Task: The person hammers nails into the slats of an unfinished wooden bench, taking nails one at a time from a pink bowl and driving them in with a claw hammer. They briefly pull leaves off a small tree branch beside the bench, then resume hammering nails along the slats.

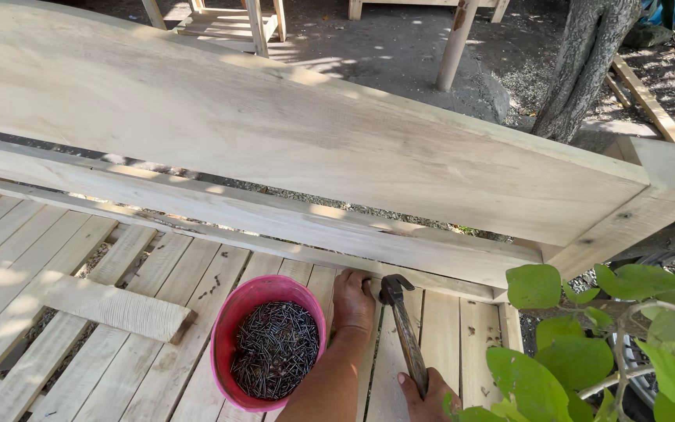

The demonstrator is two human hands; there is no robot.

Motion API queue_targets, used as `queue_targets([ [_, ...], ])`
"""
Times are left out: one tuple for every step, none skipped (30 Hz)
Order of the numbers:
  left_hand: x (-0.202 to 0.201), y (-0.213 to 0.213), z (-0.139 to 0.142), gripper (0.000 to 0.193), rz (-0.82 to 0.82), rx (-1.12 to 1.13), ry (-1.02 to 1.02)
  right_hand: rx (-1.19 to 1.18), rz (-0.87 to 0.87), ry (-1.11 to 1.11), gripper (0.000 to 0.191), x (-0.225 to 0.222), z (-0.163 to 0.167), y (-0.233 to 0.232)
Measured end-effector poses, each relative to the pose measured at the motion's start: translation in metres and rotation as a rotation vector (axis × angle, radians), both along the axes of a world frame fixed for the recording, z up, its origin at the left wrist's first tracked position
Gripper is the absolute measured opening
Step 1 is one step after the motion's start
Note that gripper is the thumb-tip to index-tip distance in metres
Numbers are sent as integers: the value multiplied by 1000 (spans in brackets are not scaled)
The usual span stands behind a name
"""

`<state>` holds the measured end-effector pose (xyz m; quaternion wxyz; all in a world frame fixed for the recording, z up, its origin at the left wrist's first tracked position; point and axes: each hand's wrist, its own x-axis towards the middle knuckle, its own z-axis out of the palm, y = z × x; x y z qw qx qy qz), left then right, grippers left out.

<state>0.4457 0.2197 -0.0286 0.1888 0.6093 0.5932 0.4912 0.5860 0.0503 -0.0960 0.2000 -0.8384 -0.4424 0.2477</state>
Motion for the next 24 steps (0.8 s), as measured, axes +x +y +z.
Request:
queue_targets([
  [0,0,1,15,-6,10,25,-9,-2,6,53,1,-1,-1],
  [0,0,2,15,-12,19,50,-18,-4,12,52,2,-1,-1],
  [0,0,4,16,-14,-14,59,-45,8,35,52,3,-1,-1],
  [0,0,5,16,-16,-47,67,-72,21,57,52,5,-1,0],
  [1,0,6,17,-17,-78,76,-98,33,81,53,6,0,0],
  [1,1,7,16,-16,-84,67,-99,44,80,52,8,0,0],
  [1,1,8,15,-17,-88,58,-98,54,78,50,9,2,1],
  [0,1,8,14,-18,-96,49,-102,62,77,49,10,4,0],
  [1,0,8,12,-16,-107,57,-100,55,72,50,10,7,-2],
  [0,1,8,11,-13,-115,66,-94,48,66,50,9,11,-2],
  [1,1,7,9,-9,-123,75,-90,42,61,51,7,16,-1],
  [0,0,6,9,-11,-117,81,-46,47,67,50,4,22,-4],
  [0,-1,4,9,-14,-109,87,1,51,72,49,3,28,-5],
  [1,0,3,8,-16,-99,91,49,56,76,47,1,36,-3],
  [1,0,2,7,-16,-79,82,51,54,69,48,-2,43,-3],
  [2,1,1,5,-15,-62,75,52,54,64,48,-5,50,-2],
  [2,1,0,5,-12,-43,68,54,55,59,48,-8,57,0],
  [2,2,0,4,-12,-44,75,51,66,63,49,-10,63,5],
  [2,2,0,4,-11,-44,82,48,78,66,50,-12,68,9],
  [2,2,0,4,-10,-46,90,43,89,70,51,-14,72,11],
  [2,1,0,4,-11,-55,96,33,110,56,51,-14,75,14],
  [2,1,0,4,-12,-62,101,24,131,42,50,-15,77,19],
  [1,0,0,4,-13,-70,109,14,152,29,49,-15,77,20],
  [1,-1,0,5,-13,-72,93,7,149,35,49,-16,77,19],
])
